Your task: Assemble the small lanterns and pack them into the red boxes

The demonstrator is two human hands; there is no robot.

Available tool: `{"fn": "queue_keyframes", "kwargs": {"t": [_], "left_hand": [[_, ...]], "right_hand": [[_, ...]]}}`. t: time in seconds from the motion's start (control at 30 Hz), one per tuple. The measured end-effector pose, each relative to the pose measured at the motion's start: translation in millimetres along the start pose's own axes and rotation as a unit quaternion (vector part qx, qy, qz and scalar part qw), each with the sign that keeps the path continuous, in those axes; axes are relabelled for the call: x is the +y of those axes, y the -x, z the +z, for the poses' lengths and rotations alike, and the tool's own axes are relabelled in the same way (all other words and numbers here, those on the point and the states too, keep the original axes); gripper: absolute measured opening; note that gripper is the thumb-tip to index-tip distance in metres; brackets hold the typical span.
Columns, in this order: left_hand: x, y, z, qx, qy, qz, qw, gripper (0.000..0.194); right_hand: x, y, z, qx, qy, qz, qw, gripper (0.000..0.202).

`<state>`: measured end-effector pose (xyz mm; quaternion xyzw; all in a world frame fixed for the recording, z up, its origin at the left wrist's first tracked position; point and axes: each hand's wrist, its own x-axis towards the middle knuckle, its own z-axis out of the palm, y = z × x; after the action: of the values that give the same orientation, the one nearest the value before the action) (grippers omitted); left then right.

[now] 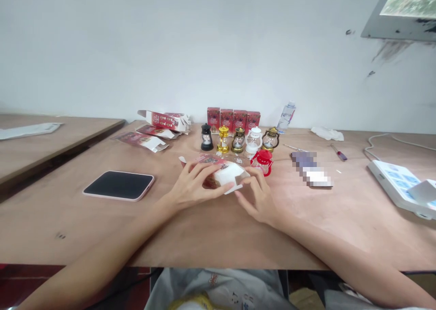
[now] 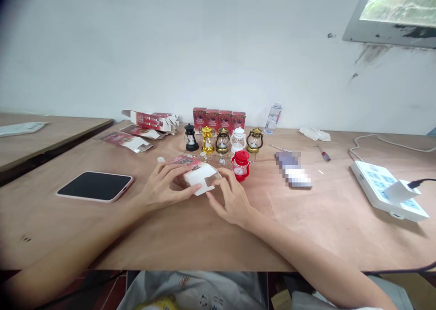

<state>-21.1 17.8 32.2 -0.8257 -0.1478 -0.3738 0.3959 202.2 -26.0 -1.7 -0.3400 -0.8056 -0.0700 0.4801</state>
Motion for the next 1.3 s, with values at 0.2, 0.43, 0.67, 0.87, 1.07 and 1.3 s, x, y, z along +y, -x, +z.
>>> {"fn": "queue_keyframes", "kwargs": {"t": [0.2, 0.43, 0.67, 0.87, 1.07, 1.3], "left_hand": [[3, -3, -0.1, 0.012, 0.031, -0.006, 0.999, 0.036], [5, 1, 4.0, 0.013, 0.064, 0.007, 0.998, 0.040], [3, 0, 4.0, 0.038, 0.077, -0.008, 0.996, 0.035], [3, 0, 5.9, 0.055, 0.092, -0.015, 0.994, 0.029], [0, 5, 4.3, -0.016, 0.111, 0.035, 0.993, 0.022], [4, 4, 5.1, -0.005, 0.126, 0.045, 0.991, 0.023]], "right_hand": [[-1, -3, -4, 0.022, -0.041, 0.020, 0.999, 0.013], [2, -4, -4, 0.045, -0.039, 0.018, 0.998, 0.013], [0, -1, -2, 0.005, 0.005, 0.026, 1.000, 0.022], [5, 0, 2, -0.012, -0.070, 0.068, 0.995, 0.046], [4, -1, 2, -0.063, -0.156, 0.059, 0.984, 0.041], [-3, 0, 2, -0.071, -0.288, 0.082, 0.952, 0.032]]}}
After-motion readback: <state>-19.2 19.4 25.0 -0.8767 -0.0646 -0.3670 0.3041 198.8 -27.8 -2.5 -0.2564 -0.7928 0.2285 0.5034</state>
